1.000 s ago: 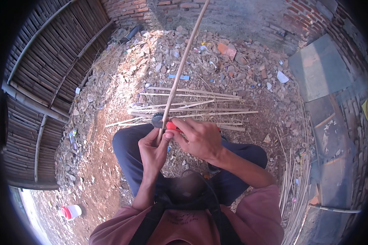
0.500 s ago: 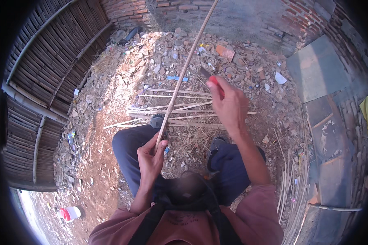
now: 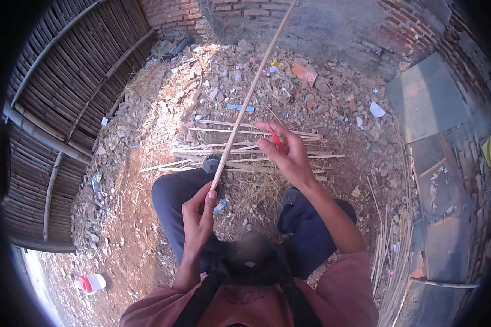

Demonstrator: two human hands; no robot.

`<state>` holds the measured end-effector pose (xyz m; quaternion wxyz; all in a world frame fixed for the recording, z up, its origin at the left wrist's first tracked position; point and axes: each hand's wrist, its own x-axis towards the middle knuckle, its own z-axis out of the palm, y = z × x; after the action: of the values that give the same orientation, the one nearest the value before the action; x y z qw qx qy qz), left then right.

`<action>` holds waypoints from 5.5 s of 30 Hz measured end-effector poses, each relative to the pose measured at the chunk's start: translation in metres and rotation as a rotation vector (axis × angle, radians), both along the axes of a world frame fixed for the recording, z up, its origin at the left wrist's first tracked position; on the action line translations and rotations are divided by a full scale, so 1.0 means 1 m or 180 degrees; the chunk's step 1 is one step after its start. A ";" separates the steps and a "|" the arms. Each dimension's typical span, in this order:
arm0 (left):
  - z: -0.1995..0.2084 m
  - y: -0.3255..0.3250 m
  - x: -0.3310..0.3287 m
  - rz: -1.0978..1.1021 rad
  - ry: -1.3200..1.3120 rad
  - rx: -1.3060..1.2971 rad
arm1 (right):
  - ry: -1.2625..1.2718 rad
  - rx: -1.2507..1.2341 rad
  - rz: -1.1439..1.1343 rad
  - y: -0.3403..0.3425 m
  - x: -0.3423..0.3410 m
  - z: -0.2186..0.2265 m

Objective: The person shaves a thin wooden stick with a small blade, removing bark and material to smooth and sharpen the end of the stick.

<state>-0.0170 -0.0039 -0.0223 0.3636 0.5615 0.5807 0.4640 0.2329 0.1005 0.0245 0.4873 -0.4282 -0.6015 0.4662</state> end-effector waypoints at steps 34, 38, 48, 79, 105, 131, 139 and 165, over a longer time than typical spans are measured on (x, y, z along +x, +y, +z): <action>0.041 0.037 0.027 -0.0948 -0.0069 0.0403 | -0.1461 0.1202 0.0215 -0.026 -0.007 -0.008; 0.047 0.035 0.025 -0.0938 -0.0151 0.0203 | -0.1584 0.1820 0.0052 -0.026 -0.014 -0.021; 0.029 0.037 0.018 -0.0806 0.0007 0.0258 | -0.1828 0.2074 -0.0093 -0.035 -0.023 -0.013; 0.036 0.030 0.042 -0.0249 0.0032 0.0579 | -0.1984 0.2148 -0.0367 -0.039 -0.024 -0.009; 0.028 0.035 0.045 0.0114 0.0197 0.0289 | -0.2409 0.2243 -0.0806 -0.040 -0.026 0.000; 0.006 -0.016 0.008 -0.0031 0.1163 -0.0256 | -0.2130 0.1345 -0.1578 0.029 0.029 0.012; 0.001 -0.031 -0.010 0.0151 0.1262 -0.0339 | -0.2219 0.1588 -0.1324 0.054 0.020 -0.001; -0.002 -0.015 -0.020 -0.0634 0.0574 0.0264 | 0.1060 -0.0645 -0.0010 0.074 0.038 0.027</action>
<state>-0.0369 -0.0184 -0.0248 0.3306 0.6703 0.5328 0.3968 0.2711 0.1742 0.0517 0.5352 -0.3929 -0.4620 0.5880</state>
